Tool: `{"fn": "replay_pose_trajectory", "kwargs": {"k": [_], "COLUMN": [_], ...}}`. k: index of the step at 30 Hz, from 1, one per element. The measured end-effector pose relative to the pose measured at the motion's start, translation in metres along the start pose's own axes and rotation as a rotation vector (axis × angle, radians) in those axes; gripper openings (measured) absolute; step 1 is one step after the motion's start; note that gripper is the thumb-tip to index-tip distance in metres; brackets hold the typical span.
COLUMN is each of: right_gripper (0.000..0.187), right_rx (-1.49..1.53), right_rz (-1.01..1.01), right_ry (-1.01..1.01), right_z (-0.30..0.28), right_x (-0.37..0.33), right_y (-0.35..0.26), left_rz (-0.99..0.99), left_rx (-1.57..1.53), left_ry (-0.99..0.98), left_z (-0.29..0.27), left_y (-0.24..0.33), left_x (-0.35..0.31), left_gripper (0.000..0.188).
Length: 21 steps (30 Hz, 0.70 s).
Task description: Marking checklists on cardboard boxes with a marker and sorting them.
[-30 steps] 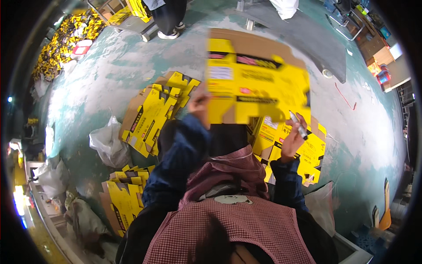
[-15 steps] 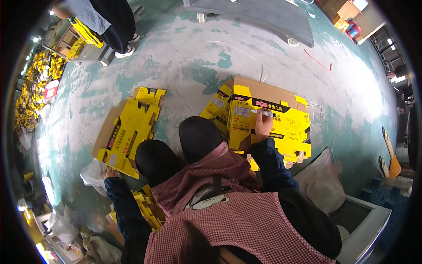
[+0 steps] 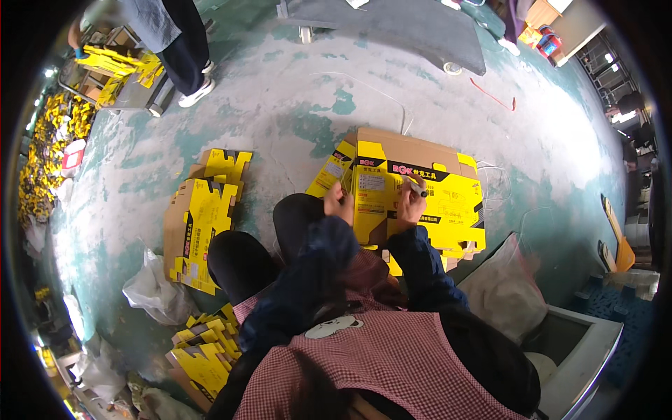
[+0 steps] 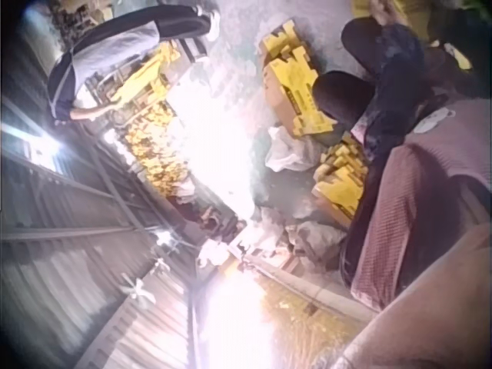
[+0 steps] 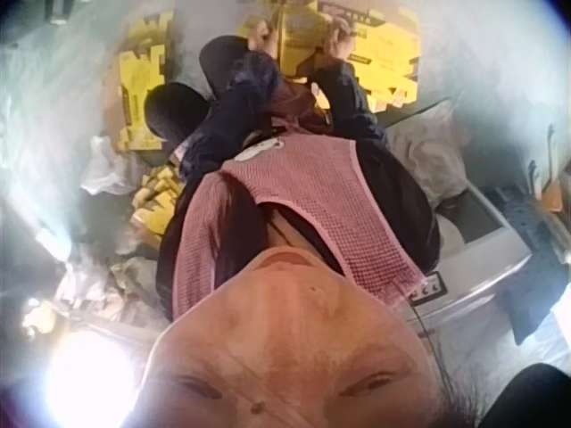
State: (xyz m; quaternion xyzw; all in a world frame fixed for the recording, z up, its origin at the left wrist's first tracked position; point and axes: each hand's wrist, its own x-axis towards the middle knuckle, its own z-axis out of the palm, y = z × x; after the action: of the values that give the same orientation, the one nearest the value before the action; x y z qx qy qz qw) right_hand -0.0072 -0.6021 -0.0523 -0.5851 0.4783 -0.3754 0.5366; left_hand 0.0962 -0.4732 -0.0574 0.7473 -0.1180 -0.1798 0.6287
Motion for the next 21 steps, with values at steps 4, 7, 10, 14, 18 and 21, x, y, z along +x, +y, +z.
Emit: {"fn": "replay_pose_trajectory", "kwargs": {"k": [4, 7, 10, 14, 18, 21], "right_gripper": [0.038, 0.056, 0.055, 0.055, 0.054, 0.023], "right_rx": [-0.355, -0.618, -0.633, -0.609, -0.598, -0.540], "right_rz": [-0.256, -0.459, -0.597, -0.574, -0.613, -0.574], "right_ry": [-0.046, -0.097, -0.112, -0.165, -0.152, -0.088], "right_z": [-0.046, -0.067, -0.063, -0.061, -0.061, -0.055], "right_x": [0.003, 0.000, -0.009, -0.010, -0.010, -0.015], "right_y": [0.006, 0.024, 0.028, 0.023, 0.022, 0.011], "left_rz": [0.051, 0.145, 0.358, 0.102, -0.556, -0.639], "left_rx": [0.475, 0.462, 0.456, 0.376, -0.458, -0.614], "left_ry": [-0.171, -0.164, -0.092, -0.288, -0.435, -0.428], "left_z": [0.018, 0.012, 0.008, -0.008, -0.017, -0.016], "left_y": [-0.041, -0.024, -0.023, -0.009, 0.018, 0.040], "left_x": [-0.002, -0.006, -0.008, 0.009, 0.010, -0.008], "left_gripper": [0.039, 0.036, 0.029, 0.035, 0.034, 0.029]}}
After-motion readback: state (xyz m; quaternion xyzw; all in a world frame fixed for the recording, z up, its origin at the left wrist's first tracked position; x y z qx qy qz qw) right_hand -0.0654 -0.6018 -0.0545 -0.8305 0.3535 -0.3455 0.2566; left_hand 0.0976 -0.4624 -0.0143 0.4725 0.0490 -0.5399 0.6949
